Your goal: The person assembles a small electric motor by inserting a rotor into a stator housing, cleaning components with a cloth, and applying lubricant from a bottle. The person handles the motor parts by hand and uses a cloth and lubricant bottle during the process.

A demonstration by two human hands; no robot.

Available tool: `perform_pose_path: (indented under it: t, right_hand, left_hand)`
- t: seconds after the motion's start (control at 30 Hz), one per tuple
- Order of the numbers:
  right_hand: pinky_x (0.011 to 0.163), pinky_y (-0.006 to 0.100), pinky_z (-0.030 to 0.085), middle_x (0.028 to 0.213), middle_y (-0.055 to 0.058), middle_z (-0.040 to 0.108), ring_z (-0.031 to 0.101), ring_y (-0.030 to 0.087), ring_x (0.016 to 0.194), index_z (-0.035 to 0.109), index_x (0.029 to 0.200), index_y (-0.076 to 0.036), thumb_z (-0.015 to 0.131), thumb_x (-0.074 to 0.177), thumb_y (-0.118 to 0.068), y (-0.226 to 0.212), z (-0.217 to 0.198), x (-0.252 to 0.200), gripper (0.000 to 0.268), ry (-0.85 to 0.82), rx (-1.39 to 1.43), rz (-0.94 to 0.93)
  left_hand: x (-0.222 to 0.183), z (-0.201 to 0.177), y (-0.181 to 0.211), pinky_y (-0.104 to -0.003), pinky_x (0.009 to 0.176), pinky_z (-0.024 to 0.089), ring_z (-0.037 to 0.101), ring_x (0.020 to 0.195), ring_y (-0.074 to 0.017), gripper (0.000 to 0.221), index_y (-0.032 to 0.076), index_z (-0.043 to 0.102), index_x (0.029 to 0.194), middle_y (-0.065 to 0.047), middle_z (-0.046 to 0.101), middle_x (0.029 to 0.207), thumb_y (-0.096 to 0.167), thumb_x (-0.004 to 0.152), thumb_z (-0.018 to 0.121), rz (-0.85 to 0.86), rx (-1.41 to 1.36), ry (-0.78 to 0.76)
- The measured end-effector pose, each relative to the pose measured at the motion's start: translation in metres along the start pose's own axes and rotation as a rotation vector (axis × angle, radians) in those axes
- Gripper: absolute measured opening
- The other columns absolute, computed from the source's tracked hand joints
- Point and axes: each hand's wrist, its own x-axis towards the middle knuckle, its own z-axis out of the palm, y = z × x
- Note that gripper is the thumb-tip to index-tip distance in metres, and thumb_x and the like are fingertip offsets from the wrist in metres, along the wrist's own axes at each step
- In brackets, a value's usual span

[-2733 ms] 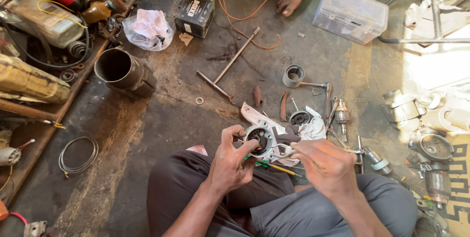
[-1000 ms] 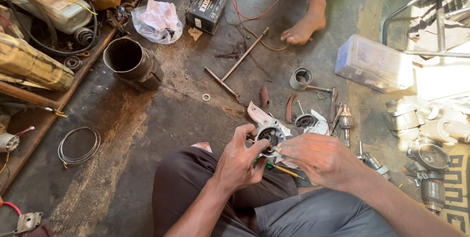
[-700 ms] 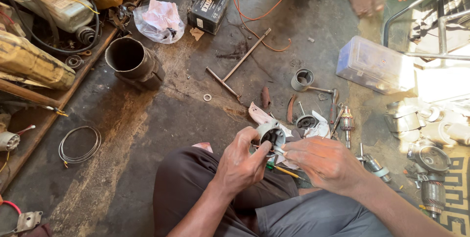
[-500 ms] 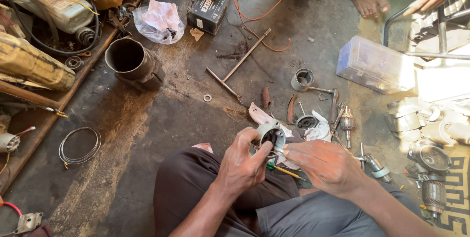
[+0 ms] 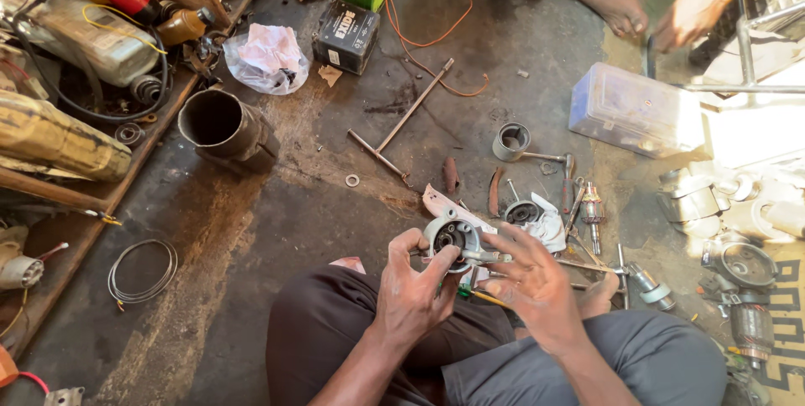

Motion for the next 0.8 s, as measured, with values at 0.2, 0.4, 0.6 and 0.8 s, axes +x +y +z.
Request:
perform_pose_path:
  t: [0.2,0.4,0.6,0.8]
  right_hand:
    - [0.094,0.036,0.055,0.125,0.019,0.065,0.065,0.023,0.114,0.042,0.154,0.005,0.078,0.085,0.002,0.028,0.011,-0.007,0.078,-0.007,0.166,-0.075]
    - [0.098,0.038,0.054,0.125,0.018,0.066,0.065,0.023,0.115,0.043,0.151,0.004,0.081,0.081,0.000,0.021,0.000,-0.004,0.079,0.006,0.156,-0.123]
    - [0.104,0.040,0.053,0.137,0.016,0.060,0.062,0.023,0.123,0.043,0.148,0.002,0.082,0.077,0.004,-0.009,-0.027,-0.001,0.081,-0.094,0.188,-0.084]
    - [0.092,0.034,0.059,0.133,0.011,0.061,0.063,0.016,0.115,0.044,0.145,-0.004,0.079,0.070,0.010,-0.028,-0.033,0.001,0.084,-0.070,-0.053,-0.010]
  left_hand:
    - [-0.007,0.018,0.011,-0.039,0.065,0.054,0.063,0.091,-0.0317,0.070,0.010,0.048,0.135,-0.019,0.050,0.113,0.012,0.079,0.090,-0.074,0.017,0.031]
    - [-0.011,0.026,0.038,-0.041,0.071,0.057,0.065,0.087,-0.0314,0.080,0.001,0.040,0.144,-0.020,0.053,0.110,0.004,0.077,0.084,-0.226,-0.170,-0.037]
    - [-0.015,0.031,0.054,-0.041,0.092,0.058,0.066,0.104,-0.0318,0.085,-0.004,0.027,0.149,-0.023,0.054,0.121,-0.001,0.080,0.077,-0.295,-0.477,-0.133]
    - [-0.027,0.040,0.056,-0.045,0.105,0.053,0.064,0.119,-0.0345,0.091,-0.006,0.015,0.152,-0.027,0.051,0.130,-0.003,0.082,0.072,-0.289,-0.599,-0.219]
